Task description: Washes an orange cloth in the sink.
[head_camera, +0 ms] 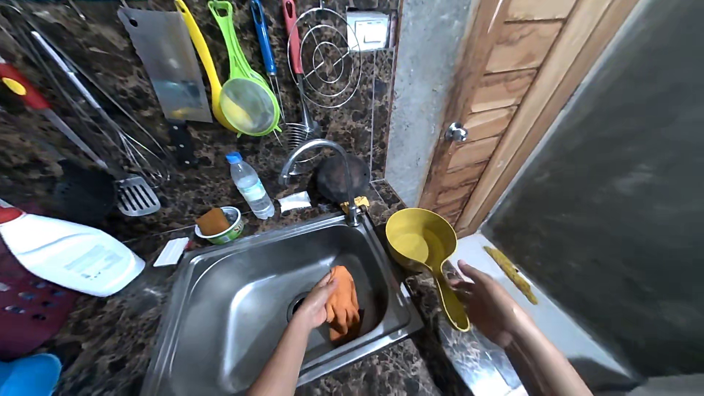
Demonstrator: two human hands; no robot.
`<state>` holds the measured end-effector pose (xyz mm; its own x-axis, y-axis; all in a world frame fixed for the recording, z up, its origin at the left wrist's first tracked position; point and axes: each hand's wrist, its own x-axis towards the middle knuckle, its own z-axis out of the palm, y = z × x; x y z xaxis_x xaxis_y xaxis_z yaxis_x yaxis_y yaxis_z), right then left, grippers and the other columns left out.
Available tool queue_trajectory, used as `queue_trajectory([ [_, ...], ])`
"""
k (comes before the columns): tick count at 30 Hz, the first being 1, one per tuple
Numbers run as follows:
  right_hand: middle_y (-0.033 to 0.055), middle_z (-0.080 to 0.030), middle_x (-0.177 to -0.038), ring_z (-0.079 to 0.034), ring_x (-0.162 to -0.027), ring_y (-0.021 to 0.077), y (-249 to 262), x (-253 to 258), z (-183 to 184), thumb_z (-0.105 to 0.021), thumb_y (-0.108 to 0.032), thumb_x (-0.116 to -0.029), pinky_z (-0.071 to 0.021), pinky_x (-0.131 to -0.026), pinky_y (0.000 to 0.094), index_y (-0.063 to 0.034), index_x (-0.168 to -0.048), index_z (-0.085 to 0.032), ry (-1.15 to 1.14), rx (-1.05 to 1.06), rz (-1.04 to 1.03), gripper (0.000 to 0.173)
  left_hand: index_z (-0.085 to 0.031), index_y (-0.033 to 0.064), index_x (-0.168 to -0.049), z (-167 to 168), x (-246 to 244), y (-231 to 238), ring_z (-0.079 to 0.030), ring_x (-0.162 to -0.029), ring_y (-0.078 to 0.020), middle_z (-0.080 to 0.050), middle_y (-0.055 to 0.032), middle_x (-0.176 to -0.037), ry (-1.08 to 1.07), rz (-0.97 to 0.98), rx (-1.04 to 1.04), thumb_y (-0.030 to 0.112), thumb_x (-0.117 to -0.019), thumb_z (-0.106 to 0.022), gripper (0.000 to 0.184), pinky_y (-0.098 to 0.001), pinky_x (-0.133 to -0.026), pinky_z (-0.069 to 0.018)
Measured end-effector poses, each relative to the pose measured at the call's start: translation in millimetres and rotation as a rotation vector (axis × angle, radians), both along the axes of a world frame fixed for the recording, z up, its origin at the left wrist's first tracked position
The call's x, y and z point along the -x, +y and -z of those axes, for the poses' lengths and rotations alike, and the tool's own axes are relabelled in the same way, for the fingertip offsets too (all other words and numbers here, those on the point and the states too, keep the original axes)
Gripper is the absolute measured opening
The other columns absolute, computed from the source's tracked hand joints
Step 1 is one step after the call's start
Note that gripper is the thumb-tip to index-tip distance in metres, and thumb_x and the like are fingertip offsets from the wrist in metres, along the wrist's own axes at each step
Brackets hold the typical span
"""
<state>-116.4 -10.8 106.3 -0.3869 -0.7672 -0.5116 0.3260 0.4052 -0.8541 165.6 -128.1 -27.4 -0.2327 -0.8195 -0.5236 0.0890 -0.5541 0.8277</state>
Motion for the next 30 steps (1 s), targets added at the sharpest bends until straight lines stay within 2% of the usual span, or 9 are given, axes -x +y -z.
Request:
queue_trajectory([
  [4,0.009,-0.068,-0.087,-0.067,-0.064,0.0152,-9.1,-9.4,1.0,-0.027,-0.041,-0.1125,-0.0579,-0.057,0.0275,-0.0053,-0.121,-0.052,-0.329,-0.028,-0.206,0.045,-0.02,0.0236,-0.163,1.5,-3.8,0.9,-0.049,-0.14,-0.0275,-0.045,-0.0121,-0.157,0.074,0.068,-0.109,0.04,-0.1119,-0.033,0.055,-0.0518,-0.111,-0.045],
  [6,0.0032,-0.059,-0.077,-0.057,-0.053,0.0089,-12.1,-14.3,3.2,-0.027,-0.031,-0.1141,-0.0523,-0.049,0.0216,-0.005,-0.123,-0.049,-0.198,-0.021,-0.246,0.035,-0.033,0.01,-0.157,-2.8,-1.5,-2.5,-0.052,-0.136,-0.0275,-0.051,-0.0163,-0.15,-0.051,0.147,-0.028,0.036,-0.1123,-0.035,0.052,-0.0483,-0.111,-0.0452],
  [8,0.0009,-0.051,-0.071,-0.052,-0.049,0.0073,-13.8,-18.2,2.8,-0.03,-0.024,-0.1141,-0.0503,-0.047,0.0211,-0.0026,-0.122,-0.048,-0.043,-0.013,-0.274,0.029,-0.058,-0.0049,-0.136,-8.3,3.7,-11.2,-0.056,-0.131,-0.0301,-0.059,-0.0229,-0.138,-0.433,0.288,0.224,0.025,-0.1105,-0.045,0.041,-0.046,-0.111,-0.0437],
  [10,0.0003,-0.049,-0.069,-0.051,-0.047,0.0066,-13.5,-20.0,1.4,-0.033,-0.021,-0.1136,-0.0498,-0.046,0.0205,-0.0031,-0.117,-0.048,0.037,-0.005,-0.319,0.024,-0.07,-0.0015,-0.123,-24.3,6.8,-16.3,-0.055,-0.131,-0.0358,-0.061,-0.0247,-0.134,-0.797,0.409,0.424,0.021,-0.1024,-0.06,0.032,-0.0505,-0.113,-0.0404],
  [12,-0.0003,-0.049,-0.067,-0.051,-0.046,0.0064,-12.9,-20.8,1.5,-0.035,-0.019,-0.1131,-0.0496,-0.046,0.0205,-0.004,-0.115,-0.048,0.096,0.013,-0.379,0.02,-0.072,0.003,-0.121,-38.8,10.2,-17.7,-0.053,-0.132,-0.0365,-0.061,-0.0232,-0.134,-0.887,0.408,0.522,0.014,-0.0937,-0.069,0.029,-0.0509,-0.114,-0.04],
  [17,0.0033,-0.052,-0.078,-0.056,-0.055,0.0107,-13.7,-29.8,1.7,-0.039,-0.021,-0.1123,-0.0537,-0.055,0.0271,-0.0024,-0.135,-0.042,0.32,-0.001,-0.593,0.029,-0.044,0.0048,-0.15,-55.4,21.0,-23.7,-0.053,-0.133,-0.0406,-0.055,-0.0261,-0.141,-0.956,0.602,0.602,-0.004,-0.0891,-0.065,0.065,-0.0546,-0.113,-0.0411],
  [23,0.0139,-0.061,-0.093,-0.064,-0.07,0.0219,-23.2,-52.5,5.8,-0.042,-0.03,-0.1111,-0.0571,-0.068,0.0397,-0.0031,-0.146,-0.04,0.564,-0.013,-0.756,0.044,-0.061,-0.0042,-0.13,-69.7,33.6,-29.6,-0.055,-0.131,-0.0413,-0.06,-0.0264,-0.136,-1.287,0.773,0.453,0.017,-0.1056,-0.051,0.034,-0.0578,-0.109,-0.0427],
  [26,0.0175,-0.063,-0.1,-0.066,-0.076,0.0265,-28.1,-66.3,-0.2,-0.042,-0.031,-0.1111,-0.057,-0.075,0.0444,-0.0034,-0.147,-0.04,0.667,-0.037,-0.818,0.045,-0.06,-0.0091,-0.128,-70.5,30.3,-37.6,-0.056,-0.129,-0.0414,-0.06,-0.0298,-0.133,-1.166,0.725,0.367,0.019,-0.104,-0.054,0.037,-0.0572,-0.109,-0.0426],
  [30,0.0193,-0.064,-0.105,-0.068,-0.082,0.0291,-32.9,-78.4,-5.5,-0.043,-0.029,-0.1108,-0.0572,-0.08,0.0457,-0.0032,-0.146,-0.04,0.739,-0.04,-0.84,0.044,-0.064,-0.0106,-0.116,-45.4,15.6,-48.8,-0.065,-0.109,-0.034,-0.066,-0.0265,-0.116,-0.812,0.489,0.432,0.005,-0.0882,-0.072,0.033,-0.0508,-0.098,-0.0502],
])
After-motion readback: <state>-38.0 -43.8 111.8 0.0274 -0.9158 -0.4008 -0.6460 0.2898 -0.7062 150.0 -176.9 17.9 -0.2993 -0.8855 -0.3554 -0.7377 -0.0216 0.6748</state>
